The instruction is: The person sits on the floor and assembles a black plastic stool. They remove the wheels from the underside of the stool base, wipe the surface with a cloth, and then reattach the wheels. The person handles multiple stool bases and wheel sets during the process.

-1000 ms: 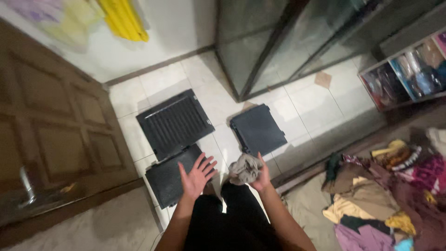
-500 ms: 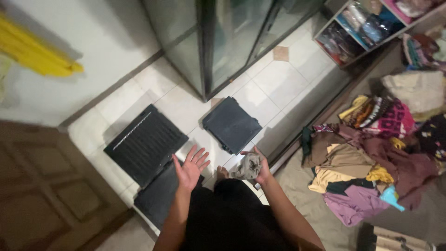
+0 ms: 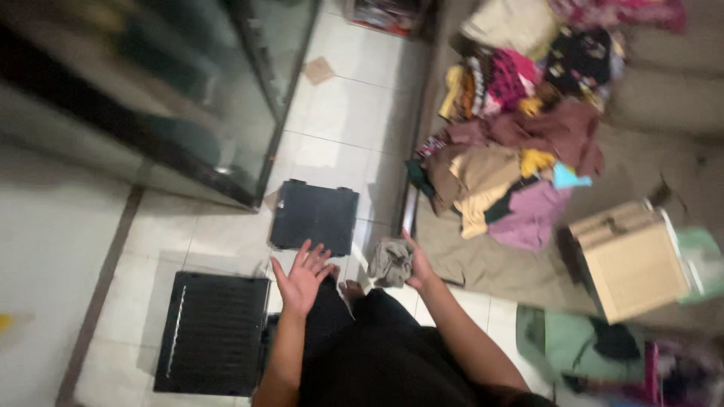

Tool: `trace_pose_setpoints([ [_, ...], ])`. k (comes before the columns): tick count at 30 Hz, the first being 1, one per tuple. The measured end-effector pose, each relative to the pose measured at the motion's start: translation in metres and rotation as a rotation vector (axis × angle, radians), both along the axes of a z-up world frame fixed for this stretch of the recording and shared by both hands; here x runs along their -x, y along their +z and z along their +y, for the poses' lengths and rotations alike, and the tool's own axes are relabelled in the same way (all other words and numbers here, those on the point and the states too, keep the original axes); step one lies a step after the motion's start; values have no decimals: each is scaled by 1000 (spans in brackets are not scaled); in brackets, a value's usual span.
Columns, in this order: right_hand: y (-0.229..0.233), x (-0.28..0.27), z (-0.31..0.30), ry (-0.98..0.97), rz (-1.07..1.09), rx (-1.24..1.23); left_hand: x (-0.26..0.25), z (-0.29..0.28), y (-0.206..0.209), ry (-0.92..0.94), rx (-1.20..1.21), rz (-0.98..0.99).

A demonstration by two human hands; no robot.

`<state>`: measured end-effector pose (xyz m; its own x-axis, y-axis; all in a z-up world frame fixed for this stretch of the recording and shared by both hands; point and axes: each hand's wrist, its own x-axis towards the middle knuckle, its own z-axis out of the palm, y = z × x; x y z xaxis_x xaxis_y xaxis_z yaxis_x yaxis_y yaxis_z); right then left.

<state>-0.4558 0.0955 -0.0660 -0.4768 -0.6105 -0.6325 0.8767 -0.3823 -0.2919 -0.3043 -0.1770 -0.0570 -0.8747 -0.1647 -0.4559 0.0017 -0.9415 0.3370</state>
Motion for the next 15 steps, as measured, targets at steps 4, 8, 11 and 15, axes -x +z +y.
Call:
trace_pose_setpoints([
  [4, -15, 8, 37, -178, 116, 5, 63, -11, 0, -233, 18, 31],
  [8, -20, -20, 71, -319, 90, 47, 114, -6, 6, -489, 107, 28],
  [11, -25, -50, 90, -542, 62, 94, 152, 14, 13, -676, 185, 37],
  [15, -27, -104, 119, -803, 63, 38, 186, 70, 18, -902, 236, 58],
])
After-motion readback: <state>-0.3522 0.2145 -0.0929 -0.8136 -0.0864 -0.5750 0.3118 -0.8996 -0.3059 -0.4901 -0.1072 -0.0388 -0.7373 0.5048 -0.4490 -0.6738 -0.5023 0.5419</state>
